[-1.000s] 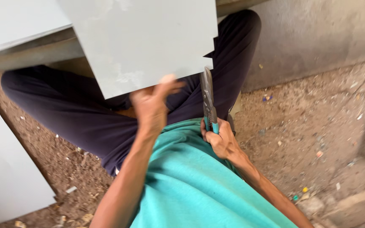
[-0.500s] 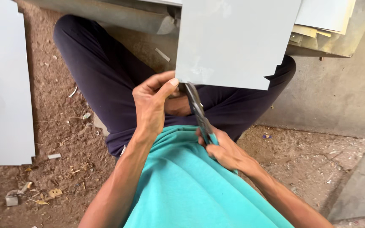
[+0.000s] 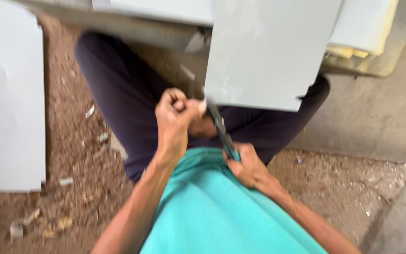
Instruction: The person sits cross-legged on the ground and uses tin snips to cut a white sheet into smaller pieces. They repeatedly trim the edges of the sheet, separating cut-off strips and placing them on the ground.
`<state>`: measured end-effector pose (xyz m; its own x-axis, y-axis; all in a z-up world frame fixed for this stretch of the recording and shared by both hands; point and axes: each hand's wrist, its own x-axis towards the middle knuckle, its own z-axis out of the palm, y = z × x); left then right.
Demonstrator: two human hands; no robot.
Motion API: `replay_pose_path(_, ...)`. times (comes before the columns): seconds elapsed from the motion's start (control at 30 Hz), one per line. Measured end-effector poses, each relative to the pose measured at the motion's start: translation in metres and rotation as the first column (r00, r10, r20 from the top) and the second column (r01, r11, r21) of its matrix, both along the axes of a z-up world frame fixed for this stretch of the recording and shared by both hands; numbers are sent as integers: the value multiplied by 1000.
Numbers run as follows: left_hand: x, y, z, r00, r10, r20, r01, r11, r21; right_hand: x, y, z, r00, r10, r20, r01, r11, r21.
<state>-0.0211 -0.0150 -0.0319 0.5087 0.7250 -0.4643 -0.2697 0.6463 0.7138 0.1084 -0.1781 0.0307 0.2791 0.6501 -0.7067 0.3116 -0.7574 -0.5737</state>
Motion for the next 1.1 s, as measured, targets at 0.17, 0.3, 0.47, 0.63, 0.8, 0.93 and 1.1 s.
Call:
replay_pose_path(0.17, 13, -16, 2, 960, -275, -49, 277, 913, 300, 20, -49, -14, 969, -238, -65, 228, 965, -133)
replay_pose_path(0.3, 59, -31, 21, 968, -237, 86, 204, 937, 285, 35, -66, -21, 870, -432, -240, 448, 894, 16)
replay_pose_path(0.47, 72, 12, 51, 819, 187, 542, -25, 956, -292, 38, -45, -3, 857, -425, -291, 484, 858, 172)
replay_pose_path(0.63, 15, 61, 46, 246, 650, 719, 411, 601, -685, 27, 0, 12, 921, -251, -299, 342, 888, 308)
replay_pose_path(0.8, 12, 58, 26, 258, 623, 739, 372, 641, -671, 15, 24, 15, 975, -102, -199, 159, 941, 299)
replay_pose_path(0.93, -12, 70, 31, 665, 342, 664, -95, 921, -378, 14, 26, 15, 926, -135, -352, 240, 930, 277)
replay_pose_path(1.1, -85, 104, 17, 933, 250, 259, -289, 949, 123, 19, 46, -5, 831, -118, -543, 273, 938, 215)
